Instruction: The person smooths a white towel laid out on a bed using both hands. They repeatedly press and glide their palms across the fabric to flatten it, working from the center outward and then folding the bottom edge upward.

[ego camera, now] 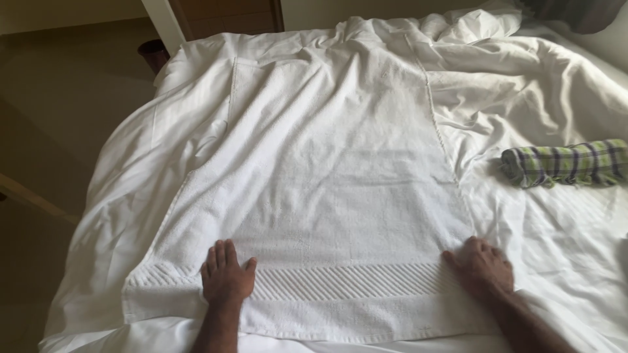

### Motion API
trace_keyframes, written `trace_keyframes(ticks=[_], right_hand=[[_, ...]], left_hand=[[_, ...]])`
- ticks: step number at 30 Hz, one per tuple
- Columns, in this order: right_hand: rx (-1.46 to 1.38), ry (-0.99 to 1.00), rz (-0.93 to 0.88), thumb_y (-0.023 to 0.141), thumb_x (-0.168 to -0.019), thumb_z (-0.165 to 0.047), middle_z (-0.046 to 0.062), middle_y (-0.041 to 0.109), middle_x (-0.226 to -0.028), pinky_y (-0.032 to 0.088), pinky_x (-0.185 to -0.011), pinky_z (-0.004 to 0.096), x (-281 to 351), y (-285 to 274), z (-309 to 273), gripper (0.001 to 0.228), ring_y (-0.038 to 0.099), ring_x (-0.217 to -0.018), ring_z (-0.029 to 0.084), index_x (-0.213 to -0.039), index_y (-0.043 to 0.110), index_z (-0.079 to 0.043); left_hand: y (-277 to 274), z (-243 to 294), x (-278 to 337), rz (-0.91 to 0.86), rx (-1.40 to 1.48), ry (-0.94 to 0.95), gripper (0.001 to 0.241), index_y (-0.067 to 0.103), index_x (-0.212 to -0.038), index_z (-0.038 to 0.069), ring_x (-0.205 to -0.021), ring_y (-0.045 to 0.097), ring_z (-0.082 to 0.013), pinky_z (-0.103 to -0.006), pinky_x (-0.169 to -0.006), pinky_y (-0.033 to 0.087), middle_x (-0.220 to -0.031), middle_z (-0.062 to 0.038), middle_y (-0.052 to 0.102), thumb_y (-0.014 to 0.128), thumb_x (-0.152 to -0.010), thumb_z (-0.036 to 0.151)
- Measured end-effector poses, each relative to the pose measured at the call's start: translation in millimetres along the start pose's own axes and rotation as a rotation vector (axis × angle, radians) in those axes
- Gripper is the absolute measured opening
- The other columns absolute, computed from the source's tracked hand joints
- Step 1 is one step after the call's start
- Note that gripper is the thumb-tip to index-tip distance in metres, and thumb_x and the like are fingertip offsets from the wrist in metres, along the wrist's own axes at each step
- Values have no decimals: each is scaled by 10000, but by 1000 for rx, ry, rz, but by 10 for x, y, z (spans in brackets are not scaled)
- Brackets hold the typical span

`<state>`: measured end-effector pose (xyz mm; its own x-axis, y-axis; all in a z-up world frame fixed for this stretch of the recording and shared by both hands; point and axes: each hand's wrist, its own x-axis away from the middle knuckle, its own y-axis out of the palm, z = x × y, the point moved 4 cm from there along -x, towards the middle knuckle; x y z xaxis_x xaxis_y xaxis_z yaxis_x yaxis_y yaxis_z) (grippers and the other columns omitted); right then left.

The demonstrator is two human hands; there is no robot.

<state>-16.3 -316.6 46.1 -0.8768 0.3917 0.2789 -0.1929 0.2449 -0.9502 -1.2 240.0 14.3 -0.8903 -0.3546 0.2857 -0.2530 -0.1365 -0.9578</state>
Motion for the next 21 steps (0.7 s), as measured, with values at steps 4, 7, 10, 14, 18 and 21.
trace_keyframes(ticks=[4, 7, 10, 14, 18, 21], right_hand=[[13, -55, 7, 645, -880, -655, 151, 667, -1376, 522, -1102, 568, -131, -119, 35, 714, 638, -1252, 339, -1378, 589, -146], [92, -158, -12, 748, -868, -627, 187, 703, -1310, 633, -978, 514, -361, -112, 115, 780, 681, -1178, 352, -1396, 553, -87], [-63, -291, -57, 779, -817, -449, 143, 663, -1379, 678, -911, 479, -361, -129, 145, 778, 753, -1112, 319, -1468, 502, -127], [-167, -270, 67, 854, -781, -343, 176, 702, -1336, 579, -1024, 442, -441, -123, 246, 801, 712, -1204, 313, -1479, 512, -149], [-432, -181, 94, 845, -813, -241, 239, 702, -1321, 565, -1029, 440, -593, -49, 393, 630, 686, -1231, 330, -1403, 639, -156], [-561, -60, 62, 789, -874, -212, 221, 720, -1322, 604, -934, 456, -411, -272, 344, 518, 730, -1128, 329, -1379, 685, -163]], left_hand=[[-146, -221, -137, -41, -22, 17, 917, 36, -1667, 198, -1613, -15, -232, -438, -1286, 51, -1757, -36, -51, 400, -986, 691], [-353, -320, -191, -62, -80, 37, 926, 41, -1670, 190, -1613, -4, -255, -464, -1289, 55, -1759, -49, -58, 438, -994, 684], [-504, -477, -217, -67, -111, 2, 929, 54, -1666, 196, -1615, -2, -255, -506, -1284, 57, -1764, -44, -64, 494, -986, 651], [-494, -852, -443, 153, 4, -104, 940, 118, -1651, 161, -1600, 41, -262, -557, -1253, 64, -1750, -75, 20, 574, -939, 573], [-547, -1104, -532, 354, 163, -271, 844, 293, -1617, 80, -1515, 300, -342, -627, -1236, 129, -1642, -165, 344, 576, -955, 519], [-411, -1291, -657, 399, 257, -371, 660, 499, -1523, 39, -1381, 519, -414, -638, -1204, 255, -1487, -217, 580, 536, -1049, 495]])
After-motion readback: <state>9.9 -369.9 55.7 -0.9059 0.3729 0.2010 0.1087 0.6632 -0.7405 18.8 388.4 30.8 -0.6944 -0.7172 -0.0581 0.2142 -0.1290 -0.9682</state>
